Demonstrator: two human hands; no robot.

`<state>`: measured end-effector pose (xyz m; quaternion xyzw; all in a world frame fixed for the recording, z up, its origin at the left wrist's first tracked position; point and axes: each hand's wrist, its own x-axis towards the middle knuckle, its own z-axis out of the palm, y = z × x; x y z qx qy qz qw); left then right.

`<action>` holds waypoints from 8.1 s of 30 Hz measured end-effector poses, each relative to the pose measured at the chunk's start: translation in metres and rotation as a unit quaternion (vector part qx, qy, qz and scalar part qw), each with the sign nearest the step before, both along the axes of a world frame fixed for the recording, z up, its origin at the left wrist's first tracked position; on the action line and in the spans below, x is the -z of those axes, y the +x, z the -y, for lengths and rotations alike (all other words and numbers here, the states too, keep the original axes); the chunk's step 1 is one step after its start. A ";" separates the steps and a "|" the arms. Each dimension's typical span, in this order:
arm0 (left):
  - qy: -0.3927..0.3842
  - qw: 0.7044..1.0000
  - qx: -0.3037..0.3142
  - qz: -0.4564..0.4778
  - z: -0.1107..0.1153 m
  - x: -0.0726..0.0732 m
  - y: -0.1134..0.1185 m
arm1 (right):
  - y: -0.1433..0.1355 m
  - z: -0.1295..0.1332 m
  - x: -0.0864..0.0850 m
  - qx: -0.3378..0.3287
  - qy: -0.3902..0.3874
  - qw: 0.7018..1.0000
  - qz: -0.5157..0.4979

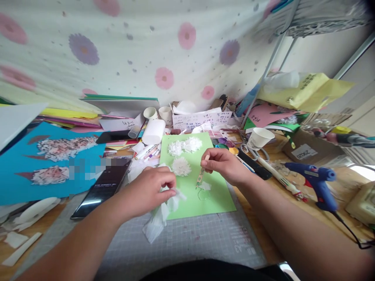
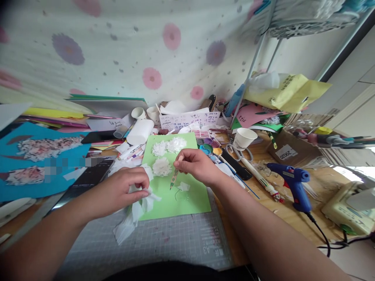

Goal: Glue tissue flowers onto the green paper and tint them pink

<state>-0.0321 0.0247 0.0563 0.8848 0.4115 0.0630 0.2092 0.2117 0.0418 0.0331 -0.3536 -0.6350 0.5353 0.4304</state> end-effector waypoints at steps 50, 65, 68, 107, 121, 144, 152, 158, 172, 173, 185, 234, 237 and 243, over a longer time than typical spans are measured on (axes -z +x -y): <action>-0.170 0.959 -0.149 0.170 -0.002 -0.004 -0.003 | -0.051 0.022 0.006 -0.021 0.053 0.994 -0.089; -0.052 0.987 -0.092 0.119 -0.004 -0.011 -0.015 | -0.048 0.016 0.002 -0.037 0.000 0.994 -0.102; -0.058 0.986 -0.046 0.150 0.000 -0.009 -0.005 | -0.043 0.015 0.001 -0.053 0.014 0.995 -0.086; 0.198 0.980 0.014 0.021 0.007 0.055 0.049 | -0.002 -0.001 -0.006 0.022 0.154 0.954 0.257; 0.156 0.988 0.005 0.013 0.005 0.055 0.056 | -0.006 0.000 -0.011 -0.006 0.175 0.919 0.353; 0.190 0.982 -0.014 0.000 -0.007 0.047 0.059 | -0.004 -0.002 -0.015 -0.009 0.125 0.911 0.393; 0.123 0.991 -0.047 0.027 -0.013 0.010 0.011 | 0.006 -0.010 -0.005 0.034 0.082 0.954 0.288; 0.103 0.993 0.049 -0.039 -0.009 0.017 0.004 | 0.005 -0.007 -0.002 0.054 0.087 0.982 0.160; 0.132 0.990 -0.040 -0.041 -0.012 0.026 0.016 | -0.024 -0.003 0.016 0.032 0.060 0.995 0.071; 0.130 0.990 -0.041 -0.040 -0.012 0.027 0.016 | -0.024 -0.003 0.015 0.030 0.060 0.996 0.067; 0.087 0.993 -0.051 0.060 -0.006 0.013 0.016 | 0.001 0.005 -0.014 -0.046 0.101 0.959 0.262; 0.148 0.987 0.001 0.058 0.012 0.052 0.053 | -0.003 0.002 -0.009 0.000 0.174 0.936 0.307; 0.147 0.988 -0.003 0.048 0.012 0.052 0.054 | -0.003 0.002 -0.010 -0.009 0.185 0.923 0.339; 0.141 0.990 -0.003 0.023 0.008 0.051 0.057 | 0.005 0.000 -0.015 -0.045 0.209 0.900 0.380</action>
